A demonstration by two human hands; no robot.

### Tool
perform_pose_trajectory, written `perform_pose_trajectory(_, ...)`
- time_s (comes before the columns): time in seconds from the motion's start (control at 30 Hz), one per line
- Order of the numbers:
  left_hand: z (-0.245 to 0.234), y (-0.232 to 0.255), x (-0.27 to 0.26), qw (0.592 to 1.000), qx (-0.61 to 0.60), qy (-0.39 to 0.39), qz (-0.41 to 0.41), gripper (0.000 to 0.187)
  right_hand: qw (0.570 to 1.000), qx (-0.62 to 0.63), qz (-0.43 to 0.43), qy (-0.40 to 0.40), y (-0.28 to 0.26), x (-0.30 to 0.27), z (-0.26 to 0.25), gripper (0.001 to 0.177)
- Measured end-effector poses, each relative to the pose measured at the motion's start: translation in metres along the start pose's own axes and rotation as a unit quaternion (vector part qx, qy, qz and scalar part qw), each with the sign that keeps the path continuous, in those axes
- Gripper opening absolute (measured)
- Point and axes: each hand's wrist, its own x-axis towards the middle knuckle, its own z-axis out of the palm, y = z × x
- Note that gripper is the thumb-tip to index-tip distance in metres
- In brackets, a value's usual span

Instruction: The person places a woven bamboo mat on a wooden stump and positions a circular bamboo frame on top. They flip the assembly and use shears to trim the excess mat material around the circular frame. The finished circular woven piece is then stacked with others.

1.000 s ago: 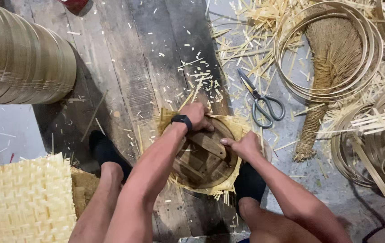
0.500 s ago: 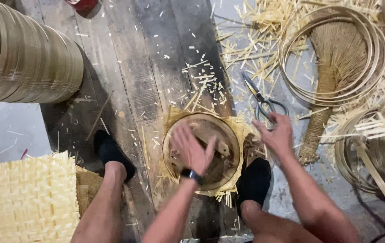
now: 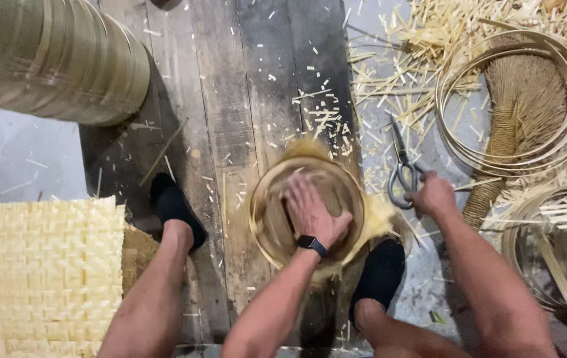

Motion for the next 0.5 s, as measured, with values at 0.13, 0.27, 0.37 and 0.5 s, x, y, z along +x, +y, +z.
perform_pose_trajectory(0.13,0.003,-0.007,-0.009,0.995,0.009,0.045,0.092,0.109,0.996,0.021,-0.044,0.079,0.026,-0.005,0.022,0.059)
perform_pose_trajectory(0.27,0.017,-0.01,-0.006,0.995,-0.008,0.07,0.075,0.103,0.997,0.074,-0.036,-0.011,0.024,-0.024,0.003,0.069)
perform_pose_trajectory(0.37,0.017,-0.013,-0.003,0.997,-0.03,0.035,0.069,0.108,0.996,0.073,-0.028,0.045,0.011,-0.025,0.009,0.083)
perform_pose_trajectory(0.5,0.012,-0.014,0.001,0.996,-0.052,0.035,0.068,0.109,0.993,-0.023,-0.071,0.095,0.018,-0.011,0.03,0.066)
